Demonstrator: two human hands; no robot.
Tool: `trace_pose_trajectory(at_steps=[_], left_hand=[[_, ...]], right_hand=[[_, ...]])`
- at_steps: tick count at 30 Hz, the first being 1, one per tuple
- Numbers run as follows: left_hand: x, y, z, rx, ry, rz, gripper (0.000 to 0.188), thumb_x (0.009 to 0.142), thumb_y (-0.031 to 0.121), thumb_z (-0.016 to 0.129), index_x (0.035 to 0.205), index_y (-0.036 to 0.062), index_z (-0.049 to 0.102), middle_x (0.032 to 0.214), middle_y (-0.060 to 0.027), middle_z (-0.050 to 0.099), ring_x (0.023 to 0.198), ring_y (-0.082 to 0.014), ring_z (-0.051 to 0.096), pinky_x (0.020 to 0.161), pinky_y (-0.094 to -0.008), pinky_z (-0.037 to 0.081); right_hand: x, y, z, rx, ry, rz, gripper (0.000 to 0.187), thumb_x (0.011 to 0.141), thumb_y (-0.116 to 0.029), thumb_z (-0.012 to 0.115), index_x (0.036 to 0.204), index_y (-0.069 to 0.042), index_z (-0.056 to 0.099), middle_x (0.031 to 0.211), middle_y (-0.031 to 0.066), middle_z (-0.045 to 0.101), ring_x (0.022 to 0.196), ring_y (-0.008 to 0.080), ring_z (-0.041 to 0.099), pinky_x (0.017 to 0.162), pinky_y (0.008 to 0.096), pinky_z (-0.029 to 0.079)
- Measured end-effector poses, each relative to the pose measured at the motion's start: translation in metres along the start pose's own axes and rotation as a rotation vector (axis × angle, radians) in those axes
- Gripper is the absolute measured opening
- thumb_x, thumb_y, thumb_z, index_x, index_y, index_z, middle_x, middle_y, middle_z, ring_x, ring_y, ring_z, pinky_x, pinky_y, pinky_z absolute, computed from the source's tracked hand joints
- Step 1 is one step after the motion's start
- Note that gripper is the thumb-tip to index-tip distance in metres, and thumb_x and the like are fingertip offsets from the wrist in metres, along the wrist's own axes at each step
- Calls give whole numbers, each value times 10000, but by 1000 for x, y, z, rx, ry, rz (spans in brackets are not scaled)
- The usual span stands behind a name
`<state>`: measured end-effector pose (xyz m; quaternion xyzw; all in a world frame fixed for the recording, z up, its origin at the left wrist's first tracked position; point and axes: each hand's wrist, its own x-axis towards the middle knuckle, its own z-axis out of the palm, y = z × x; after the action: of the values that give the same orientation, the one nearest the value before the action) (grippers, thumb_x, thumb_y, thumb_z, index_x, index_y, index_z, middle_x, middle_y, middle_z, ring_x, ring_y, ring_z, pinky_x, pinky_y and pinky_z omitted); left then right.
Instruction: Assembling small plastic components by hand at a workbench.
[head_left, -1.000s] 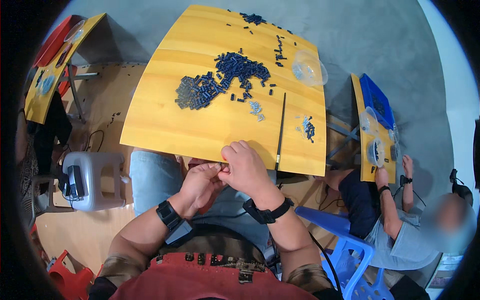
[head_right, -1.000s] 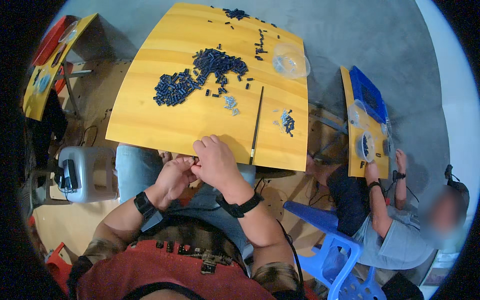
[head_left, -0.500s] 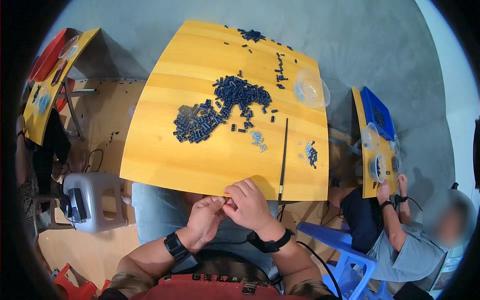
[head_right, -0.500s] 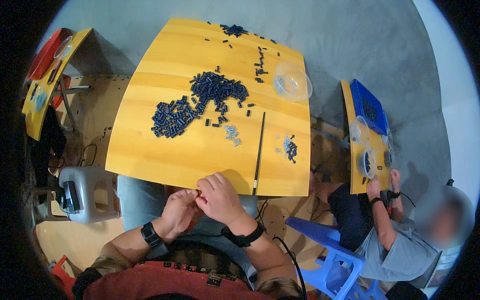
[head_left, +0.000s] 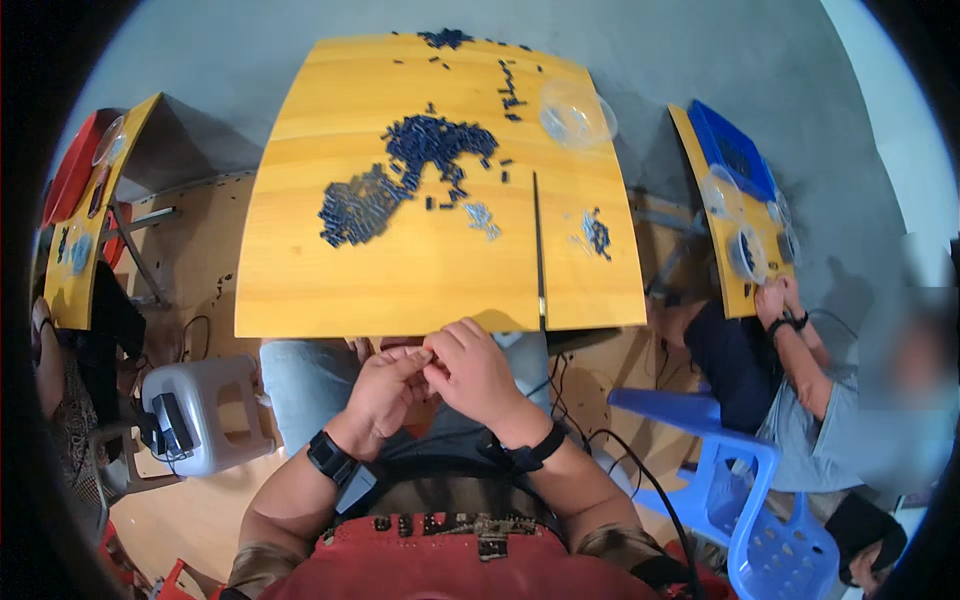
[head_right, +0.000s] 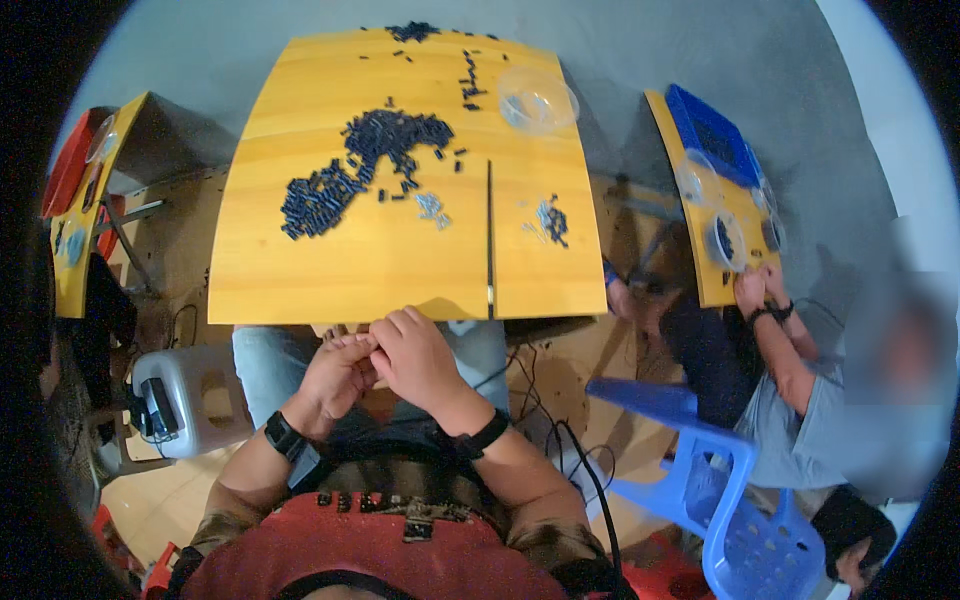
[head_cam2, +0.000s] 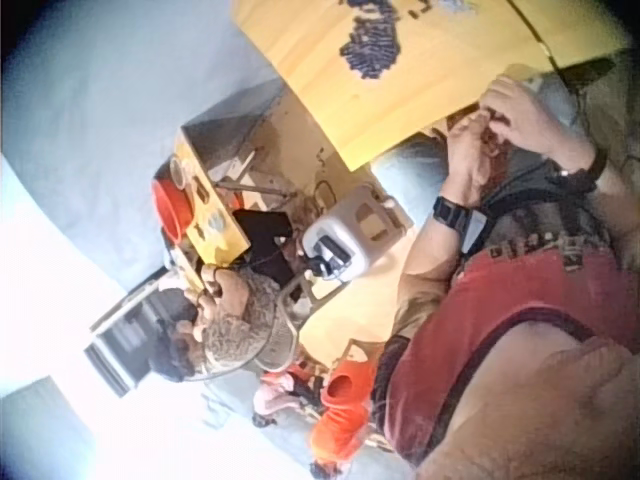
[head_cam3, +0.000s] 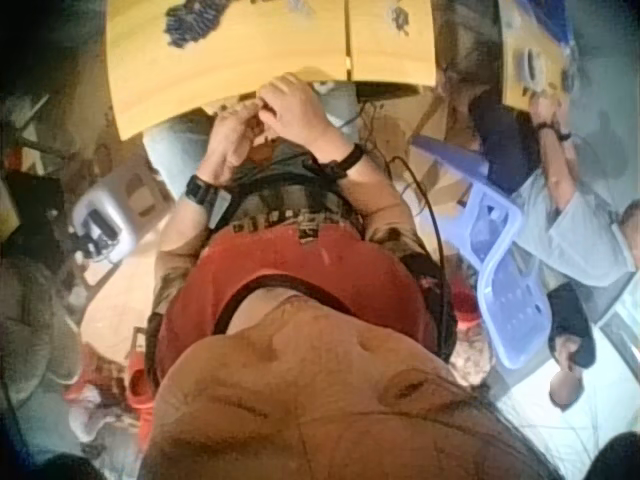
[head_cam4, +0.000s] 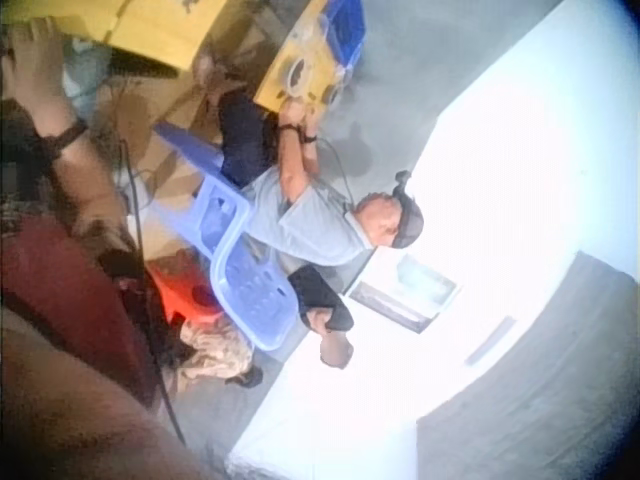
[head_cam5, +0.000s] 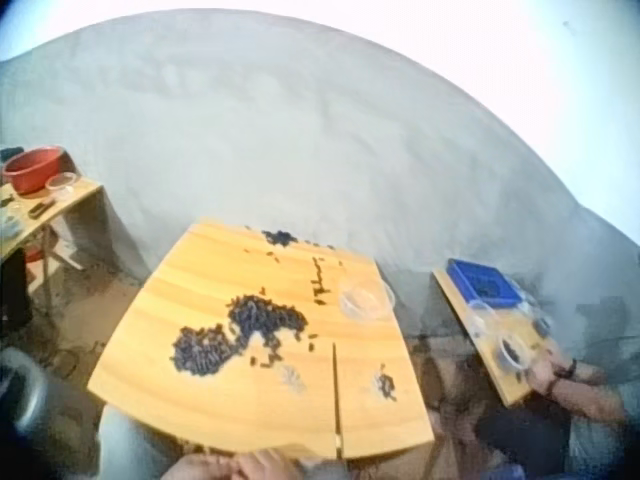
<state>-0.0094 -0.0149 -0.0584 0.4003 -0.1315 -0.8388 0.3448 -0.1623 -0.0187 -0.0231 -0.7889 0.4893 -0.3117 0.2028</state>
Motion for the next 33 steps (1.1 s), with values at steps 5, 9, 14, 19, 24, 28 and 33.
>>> trace_pose_trajectory(at_steps=[5,9,14,19,24,28,33], left_hand=[[-9,-9,6,121,-66,-129,196,923,164,516,991,4,606,916,-78,645,813,-159,631,732,-276,528],[-11,-17,17,207,-145,-200,217,918,160,515,1003,-23,594,919,-102,642,808,-180,640,719,-268,532],[-10,-20,31,262,-106,-240,229,911,159,522,1024,-32,582,934,-110,642,820,-192,642,724,-275,526],[-6,-26,33,248,-55,-260,243,911,170,524,1037,-31,575,946,-112,640,831,-192,632,726,-279,520],[-3,-26,36,243,-24,-253,253,919,171,515,1073,-24,564,967,-101,636,854,-178,620,755,-267,505],[-3,-26,36,230,-2,-240,250,928,169,495,1079,-18,564,966,-91,637,850,-165,618,751,-258,504],[0,-26,35,181,25,-230,188,922,158,496,1013,5,557,947,-107,637,812,-182,616,715,-274,509]], right_hand=[[-36,16,-6,241,1,223,237,682,-111,703,827,-23,537,786,123,544,763,287,542,651,360,449],[-63,23,-13,497,-53,432,254,721,-35,715,934,-38,576,781,5,567,713,59,525,644,190,433],[-100,57,-22,668,59,521,231,747,-22,695,943,-47,576,817,-22,567,726,50,523,654,193,440],[-126,86,-41,1031,292,823,211,761,-13,671,949,-41,580,790,0,574,681,75,537,610,200,446],[-141,139,-55,1093,619,903,222,772,2,648,977,-35,569,779,28,577,639,93,539,578,208,444],[-143,184,-59,1251,884,875,196,785,-11,650,955,-27,552,837,52,600,718,126,576,631,239,487],[-172,242,-43,1329,1101,979,213,801,1,600,1007,-15,546,916,123,620,848,219,614,800,302,508]])
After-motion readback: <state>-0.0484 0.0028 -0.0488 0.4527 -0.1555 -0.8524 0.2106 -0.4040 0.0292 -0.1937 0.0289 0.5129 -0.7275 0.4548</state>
